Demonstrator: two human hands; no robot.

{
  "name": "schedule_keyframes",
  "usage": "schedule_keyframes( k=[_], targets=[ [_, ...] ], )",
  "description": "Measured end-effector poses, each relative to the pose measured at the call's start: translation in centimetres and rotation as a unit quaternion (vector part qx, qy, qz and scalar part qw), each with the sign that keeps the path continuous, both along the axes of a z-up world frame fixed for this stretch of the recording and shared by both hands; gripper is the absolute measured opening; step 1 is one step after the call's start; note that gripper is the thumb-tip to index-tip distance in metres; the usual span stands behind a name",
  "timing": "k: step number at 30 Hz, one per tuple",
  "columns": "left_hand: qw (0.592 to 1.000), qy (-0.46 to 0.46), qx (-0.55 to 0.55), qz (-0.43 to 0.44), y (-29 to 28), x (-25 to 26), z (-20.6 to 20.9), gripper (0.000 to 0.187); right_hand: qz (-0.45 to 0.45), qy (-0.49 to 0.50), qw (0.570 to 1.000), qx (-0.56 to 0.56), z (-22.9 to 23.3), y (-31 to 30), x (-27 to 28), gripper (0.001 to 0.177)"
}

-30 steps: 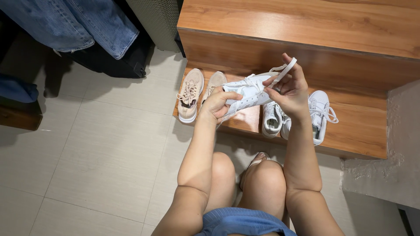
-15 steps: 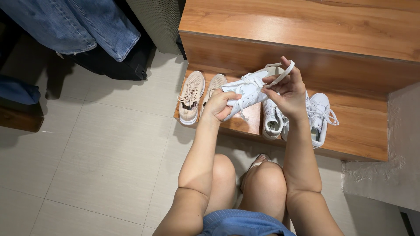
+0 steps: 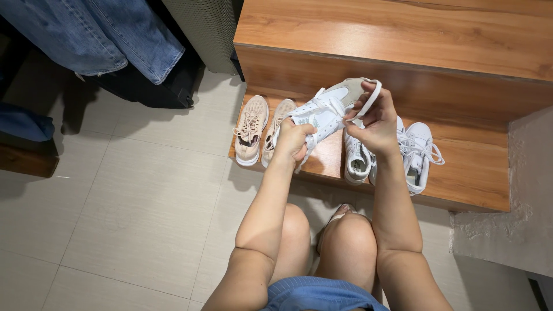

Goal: The person unlaces a white sneaker, removes the laces, and then re-laces the same shoe. They repeat this process with a second white sneaker, handling each shoe one at a time on a wooden step.

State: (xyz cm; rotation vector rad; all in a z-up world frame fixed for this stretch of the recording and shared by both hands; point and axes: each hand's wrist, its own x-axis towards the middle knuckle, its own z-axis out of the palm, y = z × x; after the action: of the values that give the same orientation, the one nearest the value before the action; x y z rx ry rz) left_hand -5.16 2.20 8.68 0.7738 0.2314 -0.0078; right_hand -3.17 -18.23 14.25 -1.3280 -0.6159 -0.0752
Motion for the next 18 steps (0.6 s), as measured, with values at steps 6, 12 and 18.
schedule_keyframes(
  k=[6,12,18],
  targets=[
    [0.996,0.027,0.071,0.042,-0.3,-0.1,-0.2,0.054,-0.043,-0.006,0.995,-0.087,0.0,0.2,-0.3,0.070],
    [0.995,0.080,0.044,0.032,-1.8,-0.2,-8.4,0.053,0.096,0.066,0.987,-0.112,-4.2,0.5,1.5,0.067],
    [0.977,0.192,0.038,0.080,-3.0,0.0,-18.9,0.048,0.009,0.133,0.985,-0.109,-13.9,0.6,1.0,0.066]
  ],
)
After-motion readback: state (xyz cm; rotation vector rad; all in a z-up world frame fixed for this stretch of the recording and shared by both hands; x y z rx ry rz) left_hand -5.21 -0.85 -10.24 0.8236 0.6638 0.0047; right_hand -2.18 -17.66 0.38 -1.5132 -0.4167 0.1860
